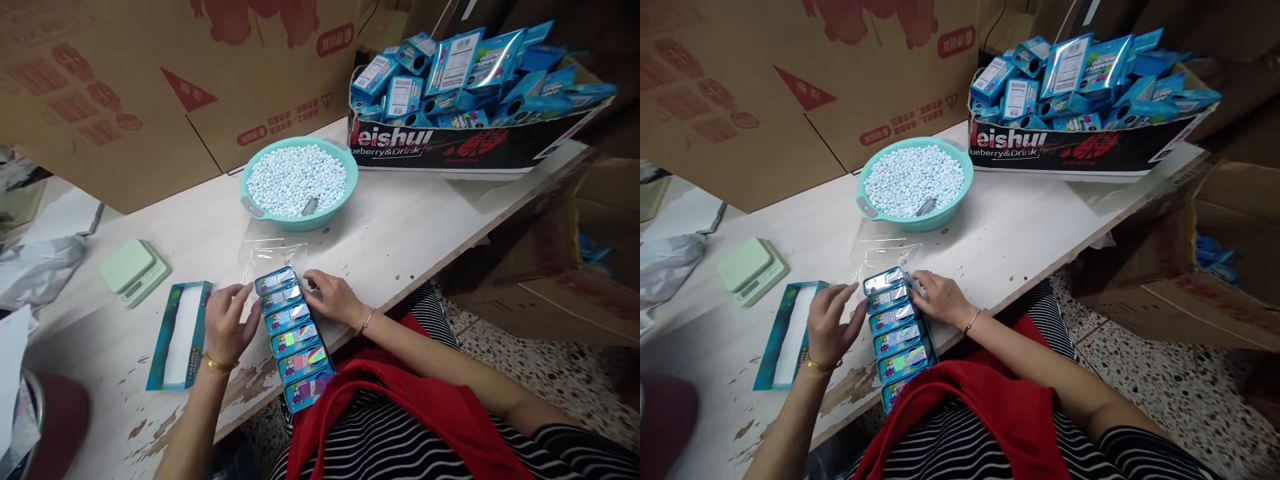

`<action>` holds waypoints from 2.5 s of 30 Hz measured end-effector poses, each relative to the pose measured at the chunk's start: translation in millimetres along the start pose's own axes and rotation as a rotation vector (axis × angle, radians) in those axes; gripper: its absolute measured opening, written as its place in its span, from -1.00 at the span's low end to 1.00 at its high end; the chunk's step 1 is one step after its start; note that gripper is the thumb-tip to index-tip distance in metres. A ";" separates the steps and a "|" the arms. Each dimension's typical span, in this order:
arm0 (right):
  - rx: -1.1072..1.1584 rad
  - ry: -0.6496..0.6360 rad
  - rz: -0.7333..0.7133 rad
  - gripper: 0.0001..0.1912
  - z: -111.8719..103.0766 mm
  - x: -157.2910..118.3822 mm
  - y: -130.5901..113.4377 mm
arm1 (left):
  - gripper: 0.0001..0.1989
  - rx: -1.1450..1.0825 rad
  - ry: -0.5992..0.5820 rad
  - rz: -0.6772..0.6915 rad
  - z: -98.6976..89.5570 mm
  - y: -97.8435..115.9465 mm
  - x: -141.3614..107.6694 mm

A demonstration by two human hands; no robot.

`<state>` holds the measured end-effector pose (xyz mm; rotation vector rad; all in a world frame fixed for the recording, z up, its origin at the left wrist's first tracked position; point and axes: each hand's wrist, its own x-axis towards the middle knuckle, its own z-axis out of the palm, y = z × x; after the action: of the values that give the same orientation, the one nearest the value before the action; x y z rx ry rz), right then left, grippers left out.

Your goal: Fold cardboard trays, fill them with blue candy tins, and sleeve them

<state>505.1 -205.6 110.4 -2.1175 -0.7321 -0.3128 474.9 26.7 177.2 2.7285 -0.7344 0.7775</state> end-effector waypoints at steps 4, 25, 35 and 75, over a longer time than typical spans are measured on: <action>-0.080 -0.062 0.163 -0.76 3.9 -2.0 1.4 | -0.73 -0.004 -0.036 -0.230 5.6 7.3 -20.6; -0.205 -0.290 -0.209 -0.81 -6.4 -70.9 -28.3 | -0.76 -0.122 -0.219 -0.155 -22.7 90.2 -105.8; -0.101 -0.387 -0.490 -0.69 -30.7 -128.0 -20.6 | -0.70 -0.189 -0.292 -0.114 -43.3 153.8 -144.6; 0.862 0.269 0.717 -0.52 -94.0 -48.8 11.6 | -0.47 -1.002 0.155 -1.259 -3.3 125.5 -39.2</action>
<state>476.7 -304.7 137.4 -1.3392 0.0963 0.1100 379.7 -63.3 166.8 1.6205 0.5406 0.1712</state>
